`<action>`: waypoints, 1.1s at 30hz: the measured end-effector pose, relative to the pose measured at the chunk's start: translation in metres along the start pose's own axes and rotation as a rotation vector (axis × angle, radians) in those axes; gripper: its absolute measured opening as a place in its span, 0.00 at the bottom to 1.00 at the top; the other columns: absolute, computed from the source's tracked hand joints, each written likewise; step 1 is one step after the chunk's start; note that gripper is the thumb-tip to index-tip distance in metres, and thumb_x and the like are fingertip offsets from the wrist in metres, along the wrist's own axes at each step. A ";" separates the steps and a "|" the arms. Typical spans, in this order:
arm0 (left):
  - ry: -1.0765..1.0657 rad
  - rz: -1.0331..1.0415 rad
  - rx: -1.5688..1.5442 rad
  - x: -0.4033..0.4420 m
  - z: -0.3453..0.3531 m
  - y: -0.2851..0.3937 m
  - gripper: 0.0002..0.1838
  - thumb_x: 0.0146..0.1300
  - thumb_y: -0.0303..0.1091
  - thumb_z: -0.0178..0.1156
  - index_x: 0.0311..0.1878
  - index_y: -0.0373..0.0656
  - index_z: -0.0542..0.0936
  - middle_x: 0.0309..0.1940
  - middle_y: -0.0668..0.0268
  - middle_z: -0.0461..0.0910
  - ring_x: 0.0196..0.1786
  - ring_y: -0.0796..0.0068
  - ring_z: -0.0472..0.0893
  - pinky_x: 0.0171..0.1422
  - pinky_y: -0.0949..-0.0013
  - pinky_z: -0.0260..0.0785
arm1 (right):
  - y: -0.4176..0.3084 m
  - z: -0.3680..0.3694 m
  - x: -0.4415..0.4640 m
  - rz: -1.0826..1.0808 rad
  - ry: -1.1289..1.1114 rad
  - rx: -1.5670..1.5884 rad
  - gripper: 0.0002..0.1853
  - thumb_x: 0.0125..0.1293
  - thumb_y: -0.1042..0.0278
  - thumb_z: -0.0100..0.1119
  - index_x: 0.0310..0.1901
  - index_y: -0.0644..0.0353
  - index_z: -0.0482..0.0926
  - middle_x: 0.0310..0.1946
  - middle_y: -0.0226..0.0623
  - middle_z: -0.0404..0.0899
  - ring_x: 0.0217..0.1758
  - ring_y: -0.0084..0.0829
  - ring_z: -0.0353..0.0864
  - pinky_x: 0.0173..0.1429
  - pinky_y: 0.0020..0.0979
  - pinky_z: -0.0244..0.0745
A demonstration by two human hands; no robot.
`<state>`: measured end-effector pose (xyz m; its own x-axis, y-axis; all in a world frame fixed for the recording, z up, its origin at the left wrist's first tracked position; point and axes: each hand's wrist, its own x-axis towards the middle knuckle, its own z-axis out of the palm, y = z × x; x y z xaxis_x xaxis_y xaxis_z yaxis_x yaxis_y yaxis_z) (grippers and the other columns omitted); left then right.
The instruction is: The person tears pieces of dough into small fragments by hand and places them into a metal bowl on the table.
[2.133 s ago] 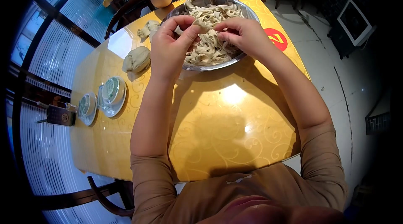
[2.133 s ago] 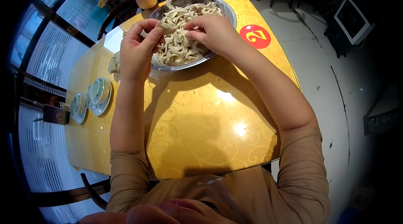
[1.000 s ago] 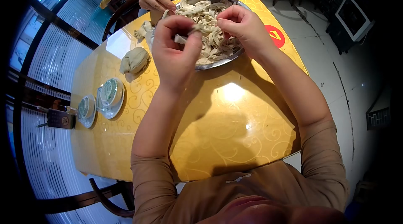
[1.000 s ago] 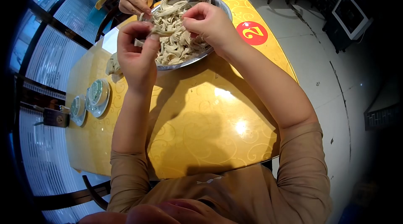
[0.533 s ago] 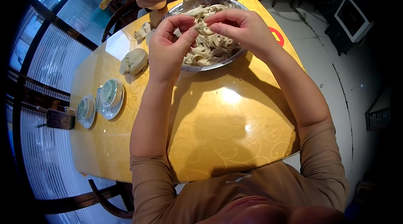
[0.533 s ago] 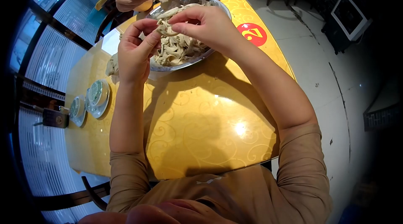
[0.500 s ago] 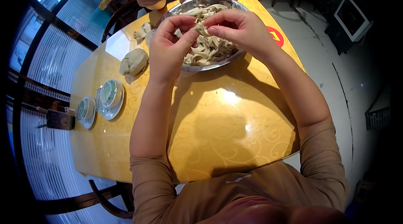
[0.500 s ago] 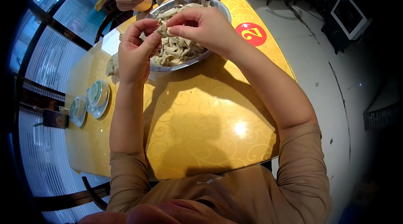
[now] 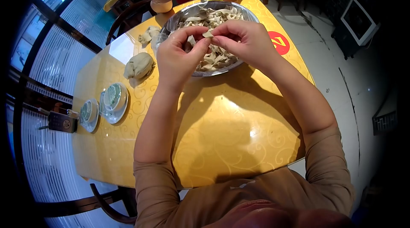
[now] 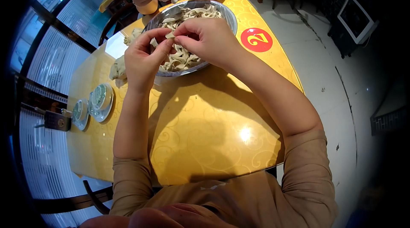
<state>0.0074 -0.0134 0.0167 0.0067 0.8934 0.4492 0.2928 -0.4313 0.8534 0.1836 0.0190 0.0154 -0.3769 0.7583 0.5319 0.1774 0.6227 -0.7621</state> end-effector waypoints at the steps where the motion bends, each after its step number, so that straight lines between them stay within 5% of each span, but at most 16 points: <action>1: 0.009 0.007 0.017 0.000 0.001 -0.002 0.10 0.59 0.22 0.62 0.44 0.34 0.80 0.30 0.69 0.78 0.31 0.83 0.79 0.31 0.82 0.69 | 0.000 0.000 0.000 -0.004 -0.001 0.000 0.07 0.60 0.72 0.65 0.40 0.63 0.83 0.28 0.27 0.81 0.30 0.12 0.75 0.34 0.18 0.71; 6: 0.092 0.121 0.124 -0.002 0.005 -0.003 0.09 0.58 0.22 0.62 0.43 0.34 0.80 0.32 0.69 0.79 0.31 0.85 0.79 0.33 0.82 0.71 | -0.004 -0.001 0.000 0.046 -0.048 0.108 0.09 0.61 0.72 0.64 0.42 0.65 0.82 0.30 0.29 0.82 0.33 0.14 0.79 0.37 0.18 0.74; 15: 0.196 0.494 0.357 -0.006 0.014 -0.008 0.07 0.53 0.25 0.64 0.36 0.43 0.82 0.28 0.65 0.79 0.27 0.71 0.76 0.32 0.73 0.69 | 0.001 -0.003 0.001 0.171 -0.073 0.176 0.09 0.61 0.73 0.61 0.42 0.66 0.80 0.32 0.30 0.81 0.35 0.15 0.79 0.41 0.19 0.76; 18: 0.133 0.515 0.495 -0.009 0.013 -0.001 0.10 0.54 0.20 0.65 0.39 0.40 0.83 0.29 0.67 0.81 0.29 0.82 0.78 0.33 0.79 0.69 | 0.003 -0.007 0.003 0.170 -0.129 0.190 0.08 0.60 0.75 0.60 0.40 0.66 0.80 0.31 0.30 0.81 0.34 0.16 0.78 0.41 0.19 0.76; 21: 0.134 0.580 0.441 -0.010 0.018 -0.004 0.10 0.50 0.20 0.65 0.37 0.42 0.81 0.28 0.62 0.79 0.29 0.65 0.78 0.32 0.69 0.71 | 0.003 -0.013 0.006 0.232 -0.194 0.259 0.07 0.58 0.76 0.60 0.38 0.66 0.80 0.31 0.31 0.81 0.34 0.17 0.78 0.41 0.20 0.76; 24: 0.107 0.630 0.433 -0.009 0.020 -0.008 0.11 0.49 0.19 0.65 0.37 0.42 0.80 0.28 0.62 0.79 0.30 0.65 0.80 0.33 0.67 0.71 | 0.008 -0.015 0.007 0.245 -0.222 0.248 0.05 0.57 0.76 0.60 0.36 0.66 0.79 0.31 0.31 0.81 0.33 0.18 0.79 0.41 0.20 0.75; 33: 0.157 0.429 0.361 -0.012 0.021 -0.004 0.08 0.50 0.20 0.60 0.35 0.41 0.80 0.27 0.66 0.79 0.25 0.75 0.75 0.30 0.74 0.68 | 0.008 0.000 0.001 0.091 -0.109 0.143 0.07 0.51 0.72 0.61 0.32 0.63 0.79 0.23 0.31 0.80 0.28 0.18 0.77 0.36 0.23 0.73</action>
<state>0.0260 -0.0201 0.0022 0.0628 0.6073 0.7920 0.6028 -0.6556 0.4549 0.1847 0.0245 0.0101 -0.4627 0.7802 0.4210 0.0875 0.5128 -0.8541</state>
